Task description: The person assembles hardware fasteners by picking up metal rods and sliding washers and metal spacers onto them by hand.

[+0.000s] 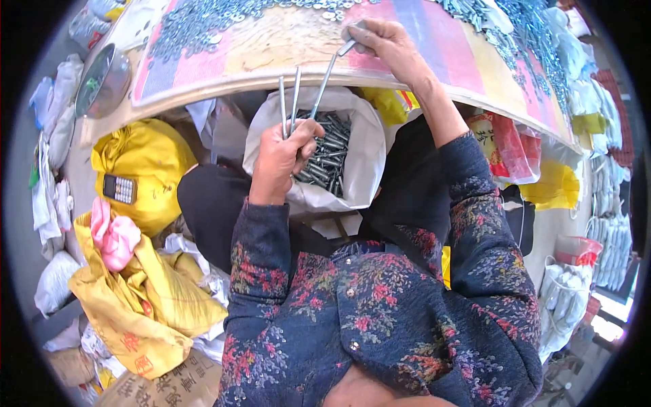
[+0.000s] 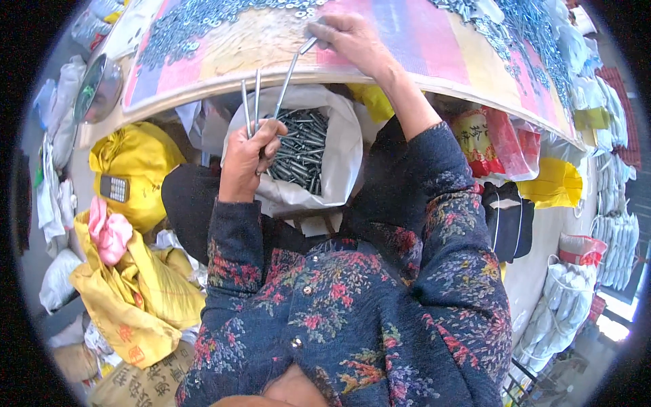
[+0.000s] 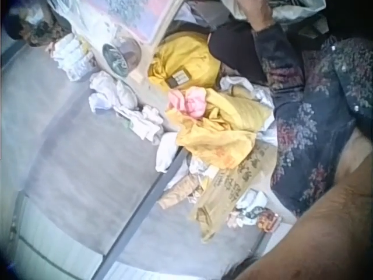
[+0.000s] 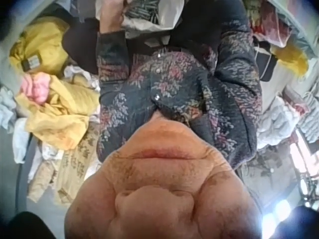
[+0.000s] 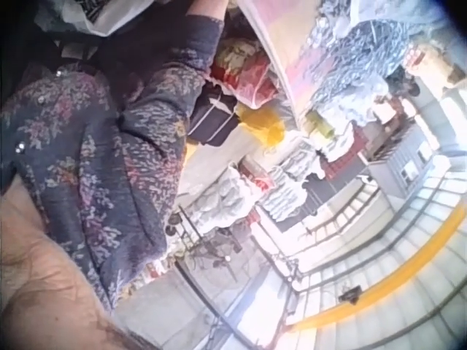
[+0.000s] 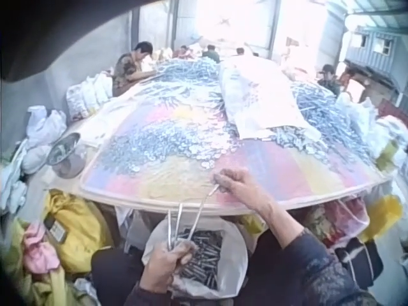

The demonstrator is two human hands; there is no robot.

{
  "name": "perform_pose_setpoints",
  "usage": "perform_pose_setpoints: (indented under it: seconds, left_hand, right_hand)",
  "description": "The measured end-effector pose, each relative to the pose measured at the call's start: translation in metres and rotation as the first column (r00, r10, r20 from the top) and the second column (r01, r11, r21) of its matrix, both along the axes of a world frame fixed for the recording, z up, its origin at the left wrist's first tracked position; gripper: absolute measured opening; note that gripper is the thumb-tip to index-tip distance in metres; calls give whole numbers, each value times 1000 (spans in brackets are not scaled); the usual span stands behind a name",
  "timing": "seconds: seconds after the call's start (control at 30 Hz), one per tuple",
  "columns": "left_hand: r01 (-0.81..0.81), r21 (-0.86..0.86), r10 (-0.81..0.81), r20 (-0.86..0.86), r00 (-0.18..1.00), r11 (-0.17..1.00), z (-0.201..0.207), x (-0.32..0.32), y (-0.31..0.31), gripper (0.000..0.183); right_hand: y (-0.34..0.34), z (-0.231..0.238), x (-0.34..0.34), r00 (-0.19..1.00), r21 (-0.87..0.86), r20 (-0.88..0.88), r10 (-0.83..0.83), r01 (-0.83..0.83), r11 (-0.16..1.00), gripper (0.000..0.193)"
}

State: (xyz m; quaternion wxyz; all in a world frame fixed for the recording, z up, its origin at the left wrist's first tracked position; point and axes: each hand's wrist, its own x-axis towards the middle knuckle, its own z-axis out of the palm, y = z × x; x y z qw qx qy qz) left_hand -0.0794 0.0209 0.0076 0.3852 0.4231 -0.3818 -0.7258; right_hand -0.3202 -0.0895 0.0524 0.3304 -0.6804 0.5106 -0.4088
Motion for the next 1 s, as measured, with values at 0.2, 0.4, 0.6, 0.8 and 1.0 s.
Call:
perform_pose_setpoints:
  seconds: [0.2,0.4,0.6,0.8,1.0]
  left_hand:
    - [-58,-9,58,30,998,998,4,11,11,23]
    - [-272,-134,284,85,955,953,5,22,16,17]
    - [-367,-190,376,14,926,911,7,42,-2,18]
    - [-319,178,362,-564,742,931,-5,77,-4,29]
    - [-271,158,312,-573,758,950,-2,72,-15,31]
  right_hand:
    - [-6,14,48,811,-151,-582,57,-177,972,25]
    - [-5,27,85,707,119,-536,461,-477,871,29]
    - [10,17,124,938,403,106,330,-344,848,27]
    - [-13,11,164,910,422,182,372,-414,806,32]
    - [-110,-36,196,887,-329,-460,-41,-128,936,35]
